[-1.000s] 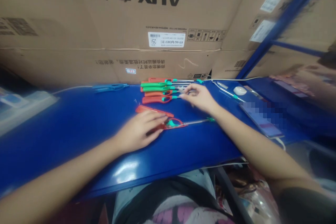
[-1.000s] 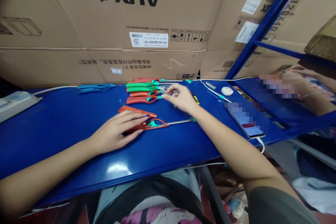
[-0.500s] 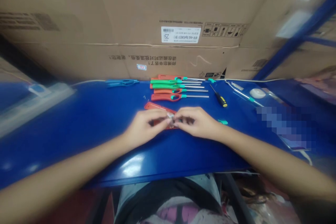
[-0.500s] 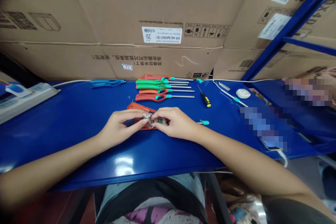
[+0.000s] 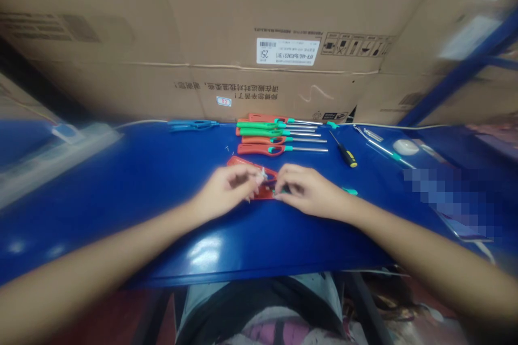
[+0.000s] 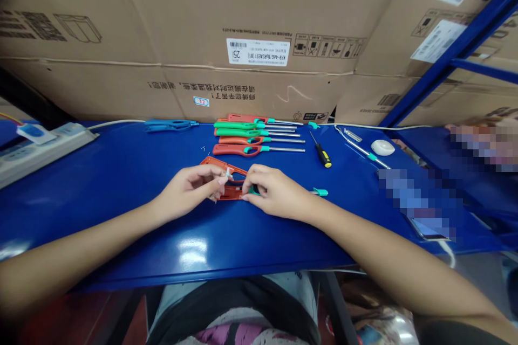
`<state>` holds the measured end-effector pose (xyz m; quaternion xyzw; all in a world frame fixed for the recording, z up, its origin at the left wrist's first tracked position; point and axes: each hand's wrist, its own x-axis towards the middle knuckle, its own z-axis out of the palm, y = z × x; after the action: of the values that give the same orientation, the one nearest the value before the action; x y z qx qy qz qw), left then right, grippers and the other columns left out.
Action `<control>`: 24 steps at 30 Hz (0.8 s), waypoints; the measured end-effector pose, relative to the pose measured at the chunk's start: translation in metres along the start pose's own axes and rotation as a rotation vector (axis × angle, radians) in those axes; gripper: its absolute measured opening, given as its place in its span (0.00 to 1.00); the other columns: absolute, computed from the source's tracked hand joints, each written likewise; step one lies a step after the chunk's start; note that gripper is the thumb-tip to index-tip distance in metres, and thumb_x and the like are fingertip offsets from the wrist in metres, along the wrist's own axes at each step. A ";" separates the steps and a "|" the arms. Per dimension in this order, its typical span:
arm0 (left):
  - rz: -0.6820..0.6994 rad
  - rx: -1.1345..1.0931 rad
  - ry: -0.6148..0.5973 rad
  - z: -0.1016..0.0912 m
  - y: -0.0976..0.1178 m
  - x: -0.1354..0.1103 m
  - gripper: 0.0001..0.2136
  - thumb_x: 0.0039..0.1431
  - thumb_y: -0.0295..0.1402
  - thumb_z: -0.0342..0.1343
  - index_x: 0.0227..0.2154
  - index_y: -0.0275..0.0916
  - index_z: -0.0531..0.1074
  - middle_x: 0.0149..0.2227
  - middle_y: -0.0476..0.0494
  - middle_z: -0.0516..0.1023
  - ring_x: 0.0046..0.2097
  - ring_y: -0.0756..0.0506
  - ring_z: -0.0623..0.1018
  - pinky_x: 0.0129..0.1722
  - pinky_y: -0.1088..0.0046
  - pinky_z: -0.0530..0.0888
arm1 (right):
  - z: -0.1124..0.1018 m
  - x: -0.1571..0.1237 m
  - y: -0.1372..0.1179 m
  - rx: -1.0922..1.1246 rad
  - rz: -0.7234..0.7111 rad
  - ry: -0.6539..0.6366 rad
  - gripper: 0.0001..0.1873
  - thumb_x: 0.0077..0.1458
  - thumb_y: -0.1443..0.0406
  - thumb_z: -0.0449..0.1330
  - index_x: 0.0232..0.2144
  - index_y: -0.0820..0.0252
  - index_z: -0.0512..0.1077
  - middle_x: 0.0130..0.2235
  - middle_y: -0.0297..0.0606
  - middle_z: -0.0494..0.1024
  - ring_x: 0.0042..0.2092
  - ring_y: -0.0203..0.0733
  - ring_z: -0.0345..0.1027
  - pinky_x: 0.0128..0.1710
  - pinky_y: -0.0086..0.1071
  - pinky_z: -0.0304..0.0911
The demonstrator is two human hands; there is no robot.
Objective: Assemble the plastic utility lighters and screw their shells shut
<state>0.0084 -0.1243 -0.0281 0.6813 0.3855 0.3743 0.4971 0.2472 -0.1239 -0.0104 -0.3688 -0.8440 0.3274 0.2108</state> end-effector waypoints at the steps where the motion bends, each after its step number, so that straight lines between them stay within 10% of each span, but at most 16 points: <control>1: -0.012 0.007 -0.010 0.000 -0.001 -0.001 0.13 0.61 0.41 0.62 0.39 0.34 0.77 0.26 0.48 0.78 0.25 0.52 0.76 0.27 0.78 0.76 | 0.000 0.001 0.000 0.117 0.092 -0.032 0.06 0.60 0.62 0.63 0.35 0.59 0.72 0.30 0.33 0.73 0.26 0.32 0.66 0.28 0.29 0.65; 7: -0.081 0.045 -0.052 0.001 -0.002 -0.002 0.15 0.60 0.42 0.63 0.38 0.32 0.79 0.23 0.47 0.77 0.23 0.52 0.75 0.25 0.78 0.75 | -0.005 0.006 0.005 0.664 0.343 -0.151 0.18 0.52 0.56 0.69 0.33 0.61 0.68 0.23 0.29 0.76 0.24 0.34 0.73 0.25 0.28 0.72; 24: -0.135 0.047 -0.134 0.001 -0.001 -0.001 0.14 0.59 0.39 0.63 0.41 0.33 0.80 0.25 0.46 0.79 0.25 0.51 0.76 0.26 0.78 0.76 | -0.010 0.007 0.002 0.736 0.446 -0.213 0.23 0.51 0.51 0.70 0.37 0.63 0.71 0.24 0.29 0.77 0.24 0.35 0.76 0.26 0.28 0.74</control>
<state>0.0084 -0.1253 -0.0292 0.6886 0.4052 0.2845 0.5298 0.2495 -0.1142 -0.0042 -0.4064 -0.5882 0.6797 0.1639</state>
